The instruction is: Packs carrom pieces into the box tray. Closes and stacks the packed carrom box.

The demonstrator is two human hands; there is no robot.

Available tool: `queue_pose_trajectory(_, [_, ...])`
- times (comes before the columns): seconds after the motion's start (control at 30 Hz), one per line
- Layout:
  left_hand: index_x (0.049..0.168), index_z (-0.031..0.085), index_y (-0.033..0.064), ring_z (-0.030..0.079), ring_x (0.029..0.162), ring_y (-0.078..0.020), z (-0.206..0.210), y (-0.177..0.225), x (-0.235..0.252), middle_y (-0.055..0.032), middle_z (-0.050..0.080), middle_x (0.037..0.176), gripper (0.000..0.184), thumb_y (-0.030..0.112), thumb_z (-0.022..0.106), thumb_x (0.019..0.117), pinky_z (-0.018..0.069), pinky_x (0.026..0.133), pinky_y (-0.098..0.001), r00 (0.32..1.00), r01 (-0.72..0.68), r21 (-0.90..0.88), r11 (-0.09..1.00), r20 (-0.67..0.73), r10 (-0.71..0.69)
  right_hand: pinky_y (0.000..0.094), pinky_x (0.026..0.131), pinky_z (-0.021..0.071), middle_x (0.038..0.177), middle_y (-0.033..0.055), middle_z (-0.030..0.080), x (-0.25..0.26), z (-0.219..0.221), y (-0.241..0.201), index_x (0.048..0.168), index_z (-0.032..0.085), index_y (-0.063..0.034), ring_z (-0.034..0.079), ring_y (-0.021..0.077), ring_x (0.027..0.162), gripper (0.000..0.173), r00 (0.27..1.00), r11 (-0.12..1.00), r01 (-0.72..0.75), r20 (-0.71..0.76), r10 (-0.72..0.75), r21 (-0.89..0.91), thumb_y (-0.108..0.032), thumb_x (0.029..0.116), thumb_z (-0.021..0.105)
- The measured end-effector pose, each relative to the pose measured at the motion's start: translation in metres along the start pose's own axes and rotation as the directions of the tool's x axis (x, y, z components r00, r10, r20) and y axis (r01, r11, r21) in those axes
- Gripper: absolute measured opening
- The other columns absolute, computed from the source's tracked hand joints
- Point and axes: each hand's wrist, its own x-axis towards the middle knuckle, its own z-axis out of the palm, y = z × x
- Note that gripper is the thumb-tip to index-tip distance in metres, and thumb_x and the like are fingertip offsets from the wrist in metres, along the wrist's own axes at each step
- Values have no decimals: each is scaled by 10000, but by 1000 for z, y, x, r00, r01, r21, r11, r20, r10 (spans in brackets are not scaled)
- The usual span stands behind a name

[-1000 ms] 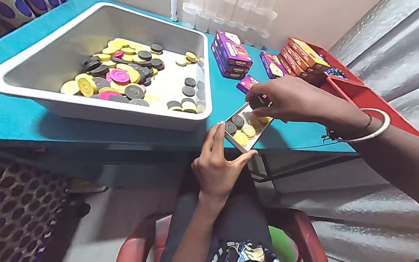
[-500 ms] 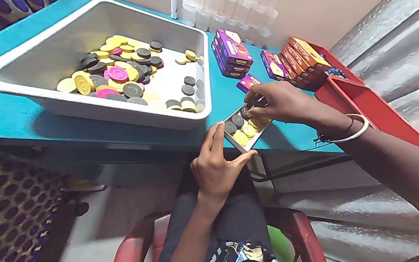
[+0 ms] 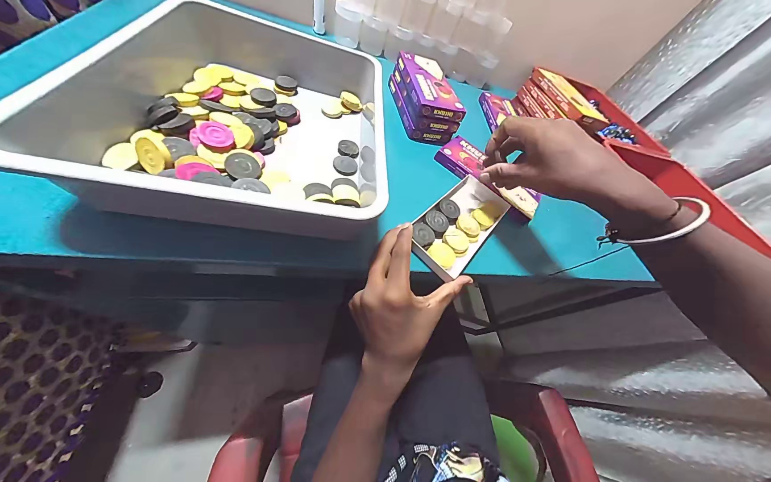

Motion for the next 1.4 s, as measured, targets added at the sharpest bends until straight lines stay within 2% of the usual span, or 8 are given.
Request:
queue_pose_trajectory(0.17, [1300,704,75,604,580,-132,1,1,0,-107,698,1295,862,609,875,645,455,453,-340,1000,-5,13,1000,-2,5,562,830,567,1061,182,689,-5,8,6,1169,726,-86,697,343,923,208,988,983,138,89,-128,-120,-113,964,704])
queue_pose_trajectory(0.3, [1308,699,77,609,585,-134,1,1,0,-112,695,1296,873,616,877,644,467,459,-346,1000,-5,15,1000,4,5,533,829,598,1039,79,758,-7,20,8,1222,667,-93,746,261,919,303,984,973,177,30,-175,-146,-235,960,724])
queue_pose_trajectory(0.4, [1303,702,74,613,595,-131,1,2,0,-107,695,1294,857,591,888,644,472,467,-340,1000,-1,11,1000,1,1,562,781,561,964,107,727,-4,31,10,1053,732,-79,711,300,882,200,982,969,190,11,-191,-159,-236,933,757])
queue_pose_trajectory(0.67, [1285,710,65,653,632,-150,2,5,0,-117,697,1296,830,577,882,654,487,477,-344,1000,-5,28,1000,6,5,555,756,554,972,129,701,-4,38,20,1019,781,-123,691,313,887,185,983,968,165,-54,-178,-187,-279,920,763])
queue_pose_trajectory(0.9, [1288,710,72,643,620,-146,4,6,-1,-118,699,1290,829,582,880,656,485,476,-347,1000,-4,23,1000,2,4,486,734,588,951,92,724,-27,25,9,1014,786,-123,714,263,842,123,936,929,328,-69,-344,-171,-154,961,679])
queue_pose_trajectory(1.0, [1285,709,61,648,626,-158,6,7,-2,-131,698,1287,831,571,884,653,489,479,-346,1000,-8,18,1000,2,8,530,874,568,1066,112,736,-35,33,12,1115,746,-114,697,337,1048,164,926,895,377,66,-372,-237,-139,1005,628])
queue_pose_trajectory(1.2, [1296,705,72,631,604,-143,7,8,-3,-118,698,1298,838,583,875,655,475,470,-342,1000,-5,19,1000,3,5,544,831,536,1037,124,722,-38,33,10,1097,725,-88,681,357,1023,194,926,893,372,40,-375,-252,-47,1012,555])
queue_pose_trajectory(1.4, [1294,706,71,631,599,-147,9,9,-3,-122,698,1291,834,576,879,653,477,466,-351,1000,1,18,1000,7,-1,515,783,530,953,94,711,-41,39,5,1018,728,-83,691,288,926,212,909,898,411,-1,-416,-155,-229,1013,574])
